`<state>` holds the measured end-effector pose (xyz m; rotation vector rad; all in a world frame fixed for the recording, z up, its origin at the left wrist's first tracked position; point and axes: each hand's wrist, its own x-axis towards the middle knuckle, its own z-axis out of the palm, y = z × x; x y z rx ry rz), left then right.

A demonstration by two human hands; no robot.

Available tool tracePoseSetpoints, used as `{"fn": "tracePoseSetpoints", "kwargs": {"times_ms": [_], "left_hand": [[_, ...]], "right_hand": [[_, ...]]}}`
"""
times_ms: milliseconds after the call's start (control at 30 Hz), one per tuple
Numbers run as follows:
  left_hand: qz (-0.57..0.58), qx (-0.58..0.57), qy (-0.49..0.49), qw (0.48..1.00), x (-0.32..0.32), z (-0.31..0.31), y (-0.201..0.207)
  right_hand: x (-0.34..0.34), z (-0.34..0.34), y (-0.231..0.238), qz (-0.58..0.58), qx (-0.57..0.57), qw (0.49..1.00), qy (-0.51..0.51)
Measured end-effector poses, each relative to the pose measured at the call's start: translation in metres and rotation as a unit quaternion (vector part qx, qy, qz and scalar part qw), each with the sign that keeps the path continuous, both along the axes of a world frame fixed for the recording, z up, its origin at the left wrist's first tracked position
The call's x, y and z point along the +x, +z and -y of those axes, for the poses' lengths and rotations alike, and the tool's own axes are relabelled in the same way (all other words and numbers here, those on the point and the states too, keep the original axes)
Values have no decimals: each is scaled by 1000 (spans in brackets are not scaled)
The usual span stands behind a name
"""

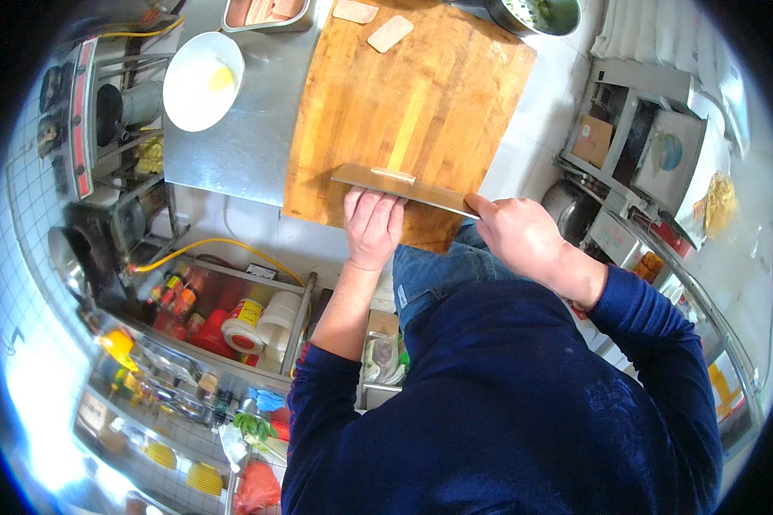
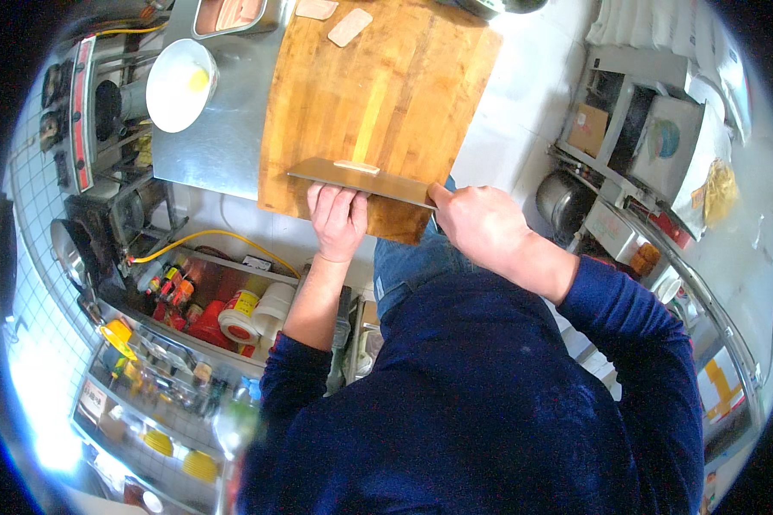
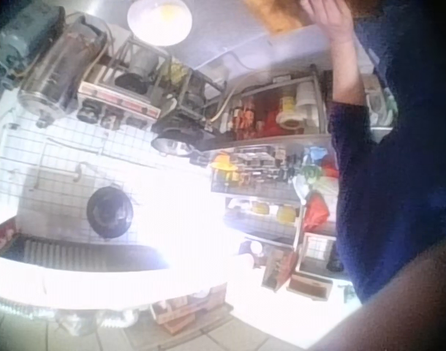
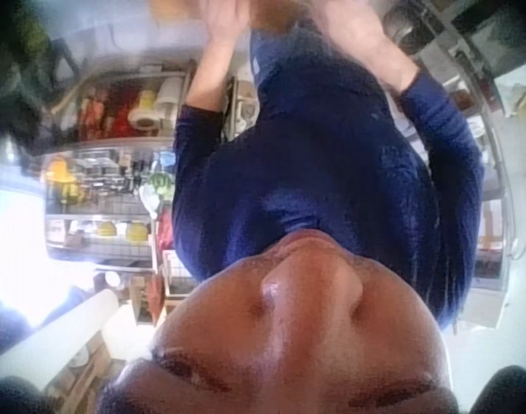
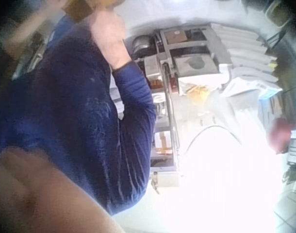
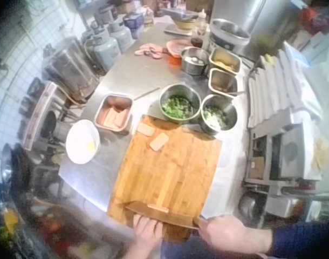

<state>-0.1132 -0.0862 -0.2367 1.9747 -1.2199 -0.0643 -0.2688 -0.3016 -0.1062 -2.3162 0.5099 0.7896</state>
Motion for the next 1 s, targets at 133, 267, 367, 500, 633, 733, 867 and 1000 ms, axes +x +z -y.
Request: {"fn": "tracePoseSetpoints", "kwargs": {"times_ms": [133,267,367,500,633,733,867,1000], "left_hand": [[6,2,-2,1000,-1,0,3],[15,-7,-1,1000,-3,0,0],[31,-7,1,999,-4,-3,-4],[63,-7,10,998,-7,-7,-11],[59,-8,15,998,-7,-8,-14],[52,0,10,999,-5,-8,-13],[39,0,9,999,-4,-6,-9],[28,9,12,999,-2,-5,-5]], "right_hand": [[-9,-1,-12,27,5,1000,-12],[-13,3,-8,39,8,999,-20],[-15,8,7,29,22,999,-22],[-21,10,36,10,9,1000,1],[-20,10,42,13,0,1000,14],[-19,11,39,15,4,1000,14],[-17,10,38,26,0,1000,14],[-11,8,37,9,2,1000,13]]}}
